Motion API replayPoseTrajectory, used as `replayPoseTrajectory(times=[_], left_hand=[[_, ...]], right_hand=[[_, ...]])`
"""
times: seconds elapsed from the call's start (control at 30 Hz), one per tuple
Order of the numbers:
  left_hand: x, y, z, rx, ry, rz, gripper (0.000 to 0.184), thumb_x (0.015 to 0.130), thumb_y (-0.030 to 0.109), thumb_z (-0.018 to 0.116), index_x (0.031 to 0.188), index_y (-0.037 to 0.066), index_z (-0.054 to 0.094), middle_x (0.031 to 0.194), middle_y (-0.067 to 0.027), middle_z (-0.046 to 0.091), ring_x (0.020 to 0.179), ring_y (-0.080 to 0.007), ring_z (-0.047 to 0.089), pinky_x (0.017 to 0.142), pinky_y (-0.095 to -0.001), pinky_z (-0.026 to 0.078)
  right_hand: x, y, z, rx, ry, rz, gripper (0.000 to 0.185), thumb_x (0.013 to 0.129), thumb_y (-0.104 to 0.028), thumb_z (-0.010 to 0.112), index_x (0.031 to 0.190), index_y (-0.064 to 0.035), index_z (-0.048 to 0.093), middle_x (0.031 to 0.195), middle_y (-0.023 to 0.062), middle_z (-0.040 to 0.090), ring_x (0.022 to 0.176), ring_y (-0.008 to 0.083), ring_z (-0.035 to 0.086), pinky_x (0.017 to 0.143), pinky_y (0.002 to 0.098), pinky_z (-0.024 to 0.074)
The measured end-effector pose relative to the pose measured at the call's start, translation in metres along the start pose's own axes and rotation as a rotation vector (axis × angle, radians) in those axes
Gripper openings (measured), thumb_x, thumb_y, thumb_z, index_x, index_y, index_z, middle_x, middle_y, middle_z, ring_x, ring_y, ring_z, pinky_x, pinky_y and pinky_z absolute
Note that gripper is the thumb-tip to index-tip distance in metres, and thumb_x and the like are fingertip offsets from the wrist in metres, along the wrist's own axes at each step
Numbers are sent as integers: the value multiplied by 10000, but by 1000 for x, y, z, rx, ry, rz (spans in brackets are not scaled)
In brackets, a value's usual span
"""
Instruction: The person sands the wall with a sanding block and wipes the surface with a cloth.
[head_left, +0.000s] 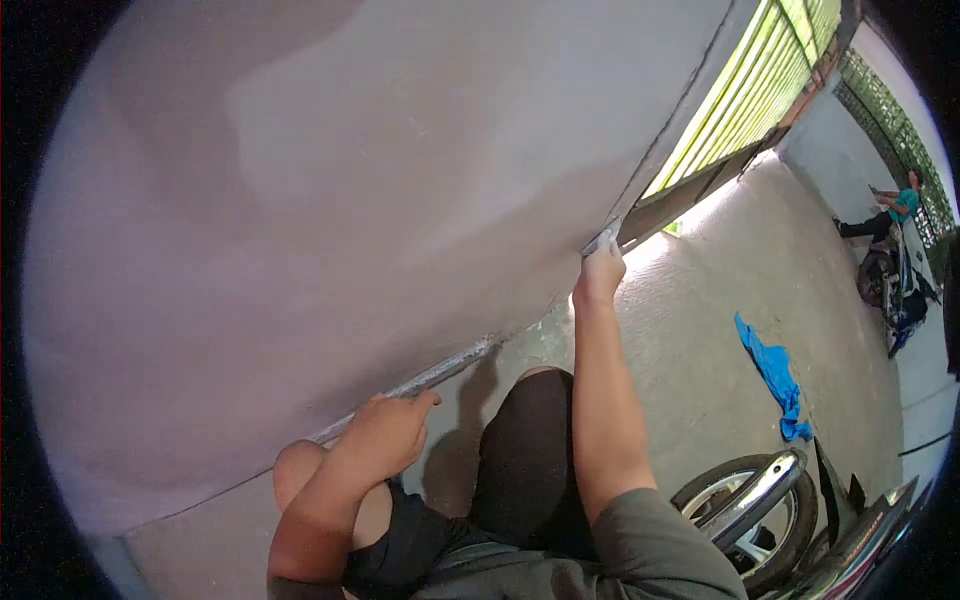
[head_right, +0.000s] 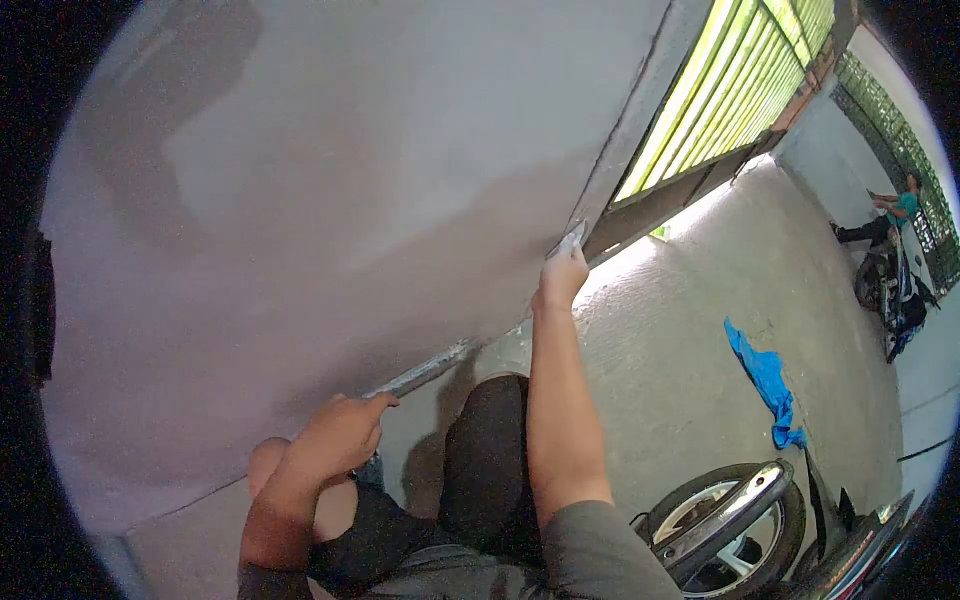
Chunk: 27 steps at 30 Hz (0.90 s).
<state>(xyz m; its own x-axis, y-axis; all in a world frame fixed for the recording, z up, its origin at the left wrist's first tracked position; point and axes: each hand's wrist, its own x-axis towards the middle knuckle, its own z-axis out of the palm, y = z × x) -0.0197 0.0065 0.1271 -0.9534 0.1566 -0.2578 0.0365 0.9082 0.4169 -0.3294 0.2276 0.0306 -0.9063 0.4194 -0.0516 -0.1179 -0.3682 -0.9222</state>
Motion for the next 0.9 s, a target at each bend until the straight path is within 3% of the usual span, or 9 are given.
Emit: replayPoseTrajectory(times=[0.13, 0.2, 0.33, 0.43, 0.57, 0.63, 0.8, 0.87, 0.9], left_hand=[[-1, -5, 11, -7, 57, 85, 356, 844, 74, 499, 1193, 51, 567, 883, -233, 666, 858, -417, 639, 832, -520, 477], [1, -6, 9, 1, 103, 92, 331, 849, 82, 508, 1170, 41, 576, 839, -218, 673, 831, -406, 652, 820, -517, 482], [-2, -7, 12, -4, 78, 99, 330, 846, 83, 512, 1167, 40, 579, 837, -218, 673, 823, -413, 650, 818, -521, 480], [0, -3, 5, 8, 79, 85, 332, 849, 85, 505, 1170, 40, 578, 836, -220, 673, 821, -413, 648, 815, -520, 479], [2, -11, 13, 19, 71, 83, 332, 851, 88, 496, 1169, 35, 574, 831, -222, 672, 834, -403, 651, 805, -516, 480], [3, -9, 10, -8, 58, 66, 348, 844, 80, 493, 1180, 38, 573, 864, -239, 666, 861, -419, 641, 819, -528, 478], [0, -7, 9, -20, 4, 32, 359, 834, 72, 498, 1184, 41, 573, 886, -254, 662, 878, -439, 632, 829, -543, 478], [1, -7, 5, -13, 18, 27, 359, 833, 73, 507, 1186, 43, 570, 885, -247, 665, 880, -430, 634, 837, -533, 475], [1, -6, 2, -23, 13, 9, 359, 833, 73, 507, 1186, 43, 570, 885, -247, 665, 880, -430, 634, 837, -533, 475]], right_hand=[[10, -3, -5, -315, 61, -12, 400, 1026, -245, 471, 1267, 61, 561, 1180, 86, 628, 1036, 175, 585, 899, 303, 460], [0, -3, -4, 18, -51, 28, 401, 1019, -245, 486, 1254, 70, 566, 1187, 95, 625, 1038, 163, 579, 899, 291, 455], [-2, -11, -3, -227, 39, -20, 424, 1024, -243, 469, 1299, 69, 554, 1232, 133, 628, 1054, 201, 596, 900, 312, 450], [-7, -11, 0, 24, -39, 36, 429, 1029, -253, 460, 1301, 65, 554, 1230, 132, 627, 1071, 194, 586, 921, 300, 450], [-1, -13, 0, -198, 47, -3, 438, 1032, -260, 456, 1323, 57, 537, 1240, 121, 619, 1080, 196, 581, 924, 309, 455], [4, -13, 1, -31, 7, -6, 454, 1031, -276, 461, 1334, 55, 525, 1245, 110, 613, 1081, 197, 581, 929, 318, 457], [2, -14, 3, -124, 18, 34, 424, 1027, -279, 461, 1267, 51, 574, 1228, 103, 612, 1074, 209, 587, 911, 337, 478], [7, -16, 2, 24, 64, 90, 377, 1018, -250, 467, 1219, 39, 600, 1185, 99, 623, 1042, 222, 589, 884, 360, 489], [-2, -14, -1, 96, -27, 46, 342, 1000, -211, 477, 1205, 36, 596, 1160, 98, 621, 1016, 240, 595, 881, 385, 498]])
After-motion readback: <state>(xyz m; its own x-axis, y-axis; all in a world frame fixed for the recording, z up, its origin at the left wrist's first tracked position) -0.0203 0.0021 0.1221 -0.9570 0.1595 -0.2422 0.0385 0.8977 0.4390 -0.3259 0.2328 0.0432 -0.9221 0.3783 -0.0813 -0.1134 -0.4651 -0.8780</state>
